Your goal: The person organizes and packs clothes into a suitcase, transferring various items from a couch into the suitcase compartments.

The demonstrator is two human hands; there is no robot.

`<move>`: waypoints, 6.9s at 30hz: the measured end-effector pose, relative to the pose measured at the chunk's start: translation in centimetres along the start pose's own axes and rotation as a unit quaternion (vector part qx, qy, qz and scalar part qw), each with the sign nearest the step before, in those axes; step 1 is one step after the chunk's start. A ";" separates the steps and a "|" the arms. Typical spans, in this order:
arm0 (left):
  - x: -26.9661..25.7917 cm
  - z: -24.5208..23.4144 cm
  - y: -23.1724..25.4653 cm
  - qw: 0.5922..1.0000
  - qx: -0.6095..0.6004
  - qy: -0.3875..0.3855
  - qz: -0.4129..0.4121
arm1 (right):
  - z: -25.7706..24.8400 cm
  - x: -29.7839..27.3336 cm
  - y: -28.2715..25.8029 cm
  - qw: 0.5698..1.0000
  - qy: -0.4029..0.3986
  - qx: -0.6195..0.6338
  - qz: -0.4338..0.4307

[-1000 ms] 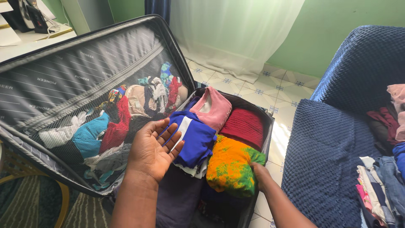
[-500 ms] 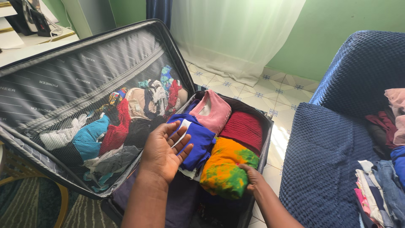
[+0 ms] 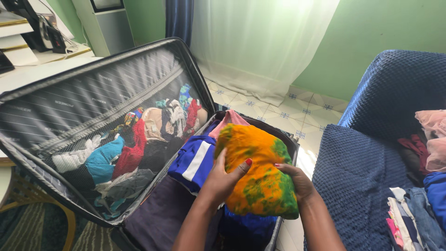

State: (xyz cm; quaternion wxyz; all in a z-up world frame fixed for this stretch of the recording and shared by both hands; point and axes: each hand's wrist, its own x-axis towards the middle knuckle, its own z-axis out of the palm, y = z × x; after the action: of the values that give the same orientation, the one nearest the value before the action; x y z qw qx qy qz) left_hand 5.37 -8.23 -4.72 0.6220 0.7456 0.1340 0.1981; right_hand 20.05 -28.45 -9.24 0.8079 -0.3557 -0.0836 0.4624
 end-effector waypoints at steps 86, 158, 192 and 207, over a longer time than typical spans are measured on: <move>4.4 14.8 -26.9 0.734 0.614 -0.272 0.103 | -21.9 10.9 17.0 0.395 0.311 -0.860 -0.084; -20.6 28.4 6.5 0.833 -0.238 -0.341 -0.366 | -8.8 -44.7 -6.3 0.570 0.411 -0.695 0.148; -18.5 26.9 5.0 0.645 -0.521 -0.301 -0.470 | 4.0 -39.0 -1.2 0.508 0.366 -0.777 0.063; -16.4 25.2 5.4 0.768 -0.400 -0.177 -0.468 | -2.3 -43.5 -12.0 0.670 0.426 -0.583 -0.173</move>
State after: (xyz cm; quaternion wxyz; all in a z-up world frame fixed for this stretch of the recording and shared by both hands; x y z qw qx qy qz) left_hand 2.25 -38.58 -5.30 0.8924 0.2963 0.2621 -0.2171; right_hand 5.05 -68.53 5.33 0.4492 -0.8919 -0.0427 -0.0302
